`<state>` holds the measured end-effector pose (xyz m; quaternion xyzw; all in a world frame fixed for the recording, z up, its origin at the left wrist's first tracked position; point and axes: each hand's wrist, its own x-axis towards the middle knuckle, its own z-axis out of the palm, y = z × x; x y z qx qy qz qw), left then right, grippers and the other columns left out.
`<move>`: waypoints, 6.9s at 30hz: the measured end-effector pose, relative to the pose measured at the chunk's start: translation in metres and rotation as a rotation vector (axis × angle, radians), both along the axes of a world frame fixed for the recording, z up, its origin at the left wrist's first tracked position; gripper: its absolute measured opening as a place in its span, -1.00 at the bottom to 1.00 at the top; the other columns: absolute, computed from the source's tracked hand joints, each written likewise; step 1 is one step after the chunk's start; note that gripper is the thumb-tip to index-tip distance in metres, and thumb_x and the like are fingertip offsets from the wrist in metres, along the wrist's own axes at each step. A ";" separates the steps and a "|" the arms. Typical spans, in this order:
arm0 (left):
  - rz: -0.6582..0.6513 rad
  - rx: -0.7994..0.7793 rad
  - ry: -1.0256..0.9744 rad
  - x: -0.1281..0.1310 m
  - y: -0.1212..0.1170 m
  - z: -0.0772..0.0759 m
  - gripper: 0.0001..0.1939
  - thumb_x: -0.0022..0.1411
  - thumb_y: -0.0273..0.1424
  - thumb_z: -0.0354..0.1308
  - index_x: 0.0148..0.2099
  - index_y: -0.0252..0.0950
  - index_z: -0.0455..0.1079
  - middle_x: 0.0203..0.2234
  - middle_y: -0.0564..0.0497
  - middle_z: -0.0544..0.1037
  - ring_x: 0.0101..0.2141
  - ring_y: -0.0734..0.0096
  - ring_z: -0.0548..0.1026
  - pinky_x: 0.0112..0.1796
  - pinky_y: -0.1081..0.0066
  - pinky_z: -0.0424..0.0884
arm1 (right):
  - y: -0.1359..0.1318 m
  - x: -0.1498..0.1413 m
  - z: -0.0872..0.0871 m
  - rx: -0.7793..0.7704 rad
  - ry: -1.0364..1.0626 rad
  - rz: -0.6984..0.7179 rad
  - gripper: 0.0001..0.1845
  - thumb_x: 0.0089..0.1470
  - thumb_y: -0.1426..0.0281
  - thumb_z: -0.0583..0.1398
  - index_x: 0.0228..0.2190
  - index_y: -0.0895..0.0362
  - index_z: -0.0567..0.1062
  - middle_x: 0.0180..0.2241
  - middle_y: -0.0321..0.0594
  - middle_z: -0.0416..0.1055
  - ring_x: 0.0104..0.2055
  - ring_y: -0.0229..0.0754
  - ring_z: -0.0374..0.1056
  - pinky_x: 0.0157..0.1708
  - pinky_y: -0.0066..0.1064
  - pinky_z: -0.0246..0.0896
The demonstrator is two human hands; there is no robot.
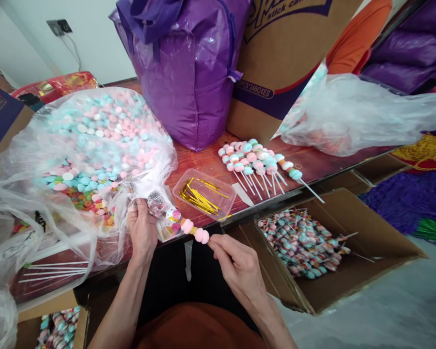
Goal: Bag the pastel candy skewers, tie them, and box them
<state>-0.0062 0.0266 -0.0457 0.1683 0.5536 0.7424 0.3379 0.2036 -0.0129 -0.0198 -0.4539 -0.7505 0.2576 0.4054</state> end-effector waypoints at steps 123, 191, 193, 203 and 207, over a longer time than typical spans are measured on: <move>-0.459 -0.059 -0.444 0.009 -0.034 0.028 -0.65 0.05 -0.21 0.38 -0.26 -0.35 0.41 -0.61 0.19 0.10 -0.59 0.62 0.02 -0.56 0.57 0.03 | 0.107 -0.070 0.016 -0.232 -0.635 -0.135 -0.81 0.21 0.44 0.12 -0.30 0.13 0.56 -0.23 -0.08 0.55 -0.22 -0.09 0.43 -0.29 -0.38 0.16; -0.606 0.059 -0.233 0.025 -0.025 0.015 -0.76 0.19 -0.30 0.32 -0.32 -0.29 0.33 -0.55 0.15 0.34 -0.62 0.71 0.10 -0.60 0.60 -0.03 | 0.054 -0.067 0.000 -0.678 0.633 0.056 -0.76 -0.10 0.26 0.38 -0.56 0.14 0.51 -0.62 -0.39 0.34 -0.60 -0.37 0.08 -0.58 -0.47 0.02; -0.576 0.060 -0.245 0.028 -0.024 0.014 -0.71 0.18 -0.26 0.33 -0.37 -0.31 0.31 -0.56 0.15 0.34 -0.63 0.73 0.08 -0.61 0.62 -0.03 | 0.049 -0.070 -0.004 -0.660 0.647 0.071 -0.76 -0.01 0.25 0.34 -0.52 0.14 0.49 -0.57 -0.37 0.35 -0.58 -0.36 0.09 -0.57 -0.47 0.04; -0.853 -0.110 -0.795 0.010 -0.028 0.039 -0.57 -0.09 -0.36 0.51 -0.29 -0.34 0.32 -0.65 0.25 0.16 -0.64 0.73 -0.10 -0.68 0.74 -0.20 | 0.042 -0.059 -0.010 -0.490 0.586 0.258 -0.84 0.22 0.29 0.21 -0.38 0.10 0.44 -0.31 -0.25 0.30 -0.32 -0.24 0.23 -0.34 -0.43 0.20; -0.870 -0.133 -0.686 0.017 -0.029 0.036 -0.56 -0.04 -0.30 0.48 -0.25 -0.30 0.30 -0.66 0.25 0.17 -0.65 0.71 -0.09 -0.68 0.71 -0.18 | 0.048 -0.052 -0.007 -0.378 0.418 0.292 -0.87 0.26 0.33 0.15 -0.35 0.09 0.40 -0.36 -0.27 0.31 -0.31 -0.22 0.25 -0.26 -0.39 0.23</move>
